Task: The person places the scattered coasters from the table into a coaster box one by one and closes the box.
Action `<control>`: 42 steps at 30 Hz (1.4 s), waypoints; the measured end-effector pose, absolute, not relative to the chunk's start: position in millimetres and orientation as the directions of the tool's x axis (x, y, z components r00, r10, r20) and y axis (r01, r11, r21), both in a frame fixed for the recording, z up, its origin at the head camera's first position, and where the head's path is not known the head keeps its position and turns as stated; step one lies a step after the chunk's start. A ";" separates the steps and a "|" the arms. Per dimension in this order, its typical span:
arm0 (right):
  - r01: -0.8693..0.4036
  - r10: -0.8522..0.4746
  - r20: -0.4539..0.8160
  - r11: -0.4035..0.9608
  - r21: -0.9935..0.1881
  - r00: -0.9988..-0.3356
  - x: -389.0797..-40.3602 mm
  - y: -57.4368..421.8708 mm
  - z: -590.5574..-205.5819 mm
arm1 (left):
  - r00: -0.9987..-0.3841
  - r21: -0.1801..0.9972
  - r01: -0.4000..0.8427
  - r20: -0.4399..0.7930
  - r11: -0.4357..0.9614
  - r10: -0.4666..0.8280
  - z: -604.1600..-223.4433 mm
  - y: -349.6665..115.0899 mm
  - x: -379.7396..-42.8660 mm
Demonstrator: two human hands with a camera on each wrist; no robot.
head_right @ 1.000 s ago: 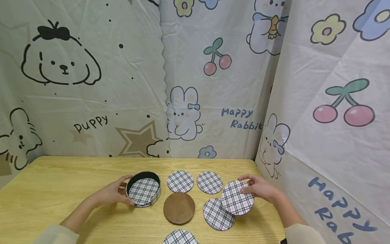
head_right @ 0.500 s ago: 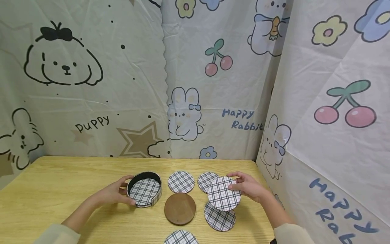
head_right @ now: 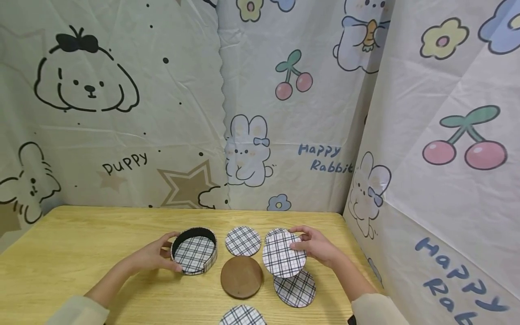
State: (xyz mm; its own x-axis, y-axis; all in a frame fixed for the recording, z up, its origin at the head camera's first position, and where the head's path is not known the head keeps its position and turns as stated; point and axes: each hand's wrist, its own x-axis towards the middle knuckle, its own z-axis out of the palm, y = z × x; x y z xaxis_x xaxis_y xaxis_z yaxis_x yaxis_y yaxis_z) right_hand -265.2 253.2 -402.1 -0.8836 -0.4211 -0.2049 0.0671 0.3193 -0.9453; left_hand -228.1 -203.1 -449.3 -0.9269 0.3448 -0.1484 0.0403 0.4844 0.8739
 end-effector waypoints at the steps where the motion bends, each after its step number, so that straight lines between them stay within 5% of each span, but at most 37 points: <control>1: 0.065 -0.419 -0.203 0.319 -0.945 -0.885 -265.7 250.0 -402.1 | -0.927 0.874 0.038 -0.150 0.484 0.345 -449.4 -203.2 -228.1; 42: 0.059 -0.449 -0.124 0.155 -0.986 -0.885 -286.1 120.8 -412.5 | -0.928 0.883 0.015 -0.162 0.469 0.335 -448.5 -204.6 -230.4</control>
State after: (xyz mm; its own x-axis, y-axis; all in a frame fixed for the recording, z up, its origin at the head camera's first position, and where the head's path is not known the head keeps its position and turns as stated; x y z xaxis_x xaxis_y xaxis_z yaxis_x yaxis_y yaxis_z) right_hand -286.1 120.8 -412.5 -0.8849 -0.4489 -0.1238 0.0592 0.1552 -0.9861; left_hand -230.4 -204.6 -448.5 -0.9282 0.3348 -0.1622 0.0147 0.4687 0.8833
